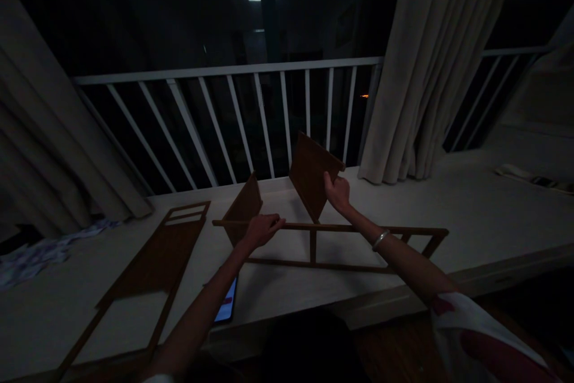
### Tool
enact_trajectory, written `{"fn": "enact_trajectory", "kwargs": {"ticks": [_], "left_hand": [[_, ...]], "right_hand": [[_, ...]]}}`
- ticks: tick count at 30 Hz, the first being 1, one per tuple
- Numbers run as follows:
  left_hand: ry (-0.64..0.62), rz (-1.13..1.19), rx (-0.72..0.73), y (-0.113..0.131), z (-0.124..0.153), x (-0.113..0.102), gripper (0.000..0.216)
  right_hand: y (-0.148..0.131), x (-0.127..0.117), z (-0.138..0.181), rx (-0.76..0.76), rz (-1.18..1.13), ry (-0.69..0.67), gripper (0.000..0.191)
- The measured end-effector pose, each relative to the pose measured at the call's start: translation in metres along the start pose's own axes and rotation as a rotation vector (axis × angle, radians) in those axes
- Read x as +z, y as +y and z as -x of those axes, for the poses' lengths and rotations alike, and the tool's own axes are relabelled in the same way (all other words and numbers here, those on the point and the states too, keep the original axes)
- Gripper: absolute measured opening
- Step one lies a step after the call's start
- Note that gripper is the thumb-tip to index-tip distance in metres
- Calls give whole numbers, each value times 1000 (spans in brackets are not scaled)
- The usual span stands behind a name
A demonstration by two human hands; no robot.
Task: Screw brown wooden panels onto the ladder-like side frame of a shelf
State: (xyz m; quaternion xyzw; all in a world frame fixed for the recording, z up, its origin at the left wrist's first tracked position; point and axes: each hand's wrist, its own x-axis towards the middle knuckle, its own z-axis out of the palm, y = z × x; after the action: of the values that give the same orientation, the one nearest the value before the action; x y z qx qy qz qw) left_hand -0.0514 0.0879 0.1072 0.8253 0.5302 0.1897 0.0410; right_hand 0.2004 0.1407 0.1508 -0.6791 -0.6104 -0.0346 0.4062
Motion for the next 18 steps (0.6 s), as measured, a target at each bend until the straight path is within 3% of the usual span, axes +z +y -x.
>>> {"fn": "enact_trajectory", "kwargs": {"ticks": [4, 10, 14, 18], "left_hand": [[119, 400, -90, 9, -30, 4, 42], [83, 982, -222, 33, -100, 0, 47], [15, 1073, -432, 44, -134, -19, 50], [-40, 996, -506, 51, -151, -29, 41]], "right_hand": [[-1, 12, 2, -23, 124, -89, 66], [-7, 20, 5, -126, 258, -219, 60], [-10, 22, 10, -247, 344, -340, 55], [-13, 23, 14, -318, 367, -423, 49]]}}
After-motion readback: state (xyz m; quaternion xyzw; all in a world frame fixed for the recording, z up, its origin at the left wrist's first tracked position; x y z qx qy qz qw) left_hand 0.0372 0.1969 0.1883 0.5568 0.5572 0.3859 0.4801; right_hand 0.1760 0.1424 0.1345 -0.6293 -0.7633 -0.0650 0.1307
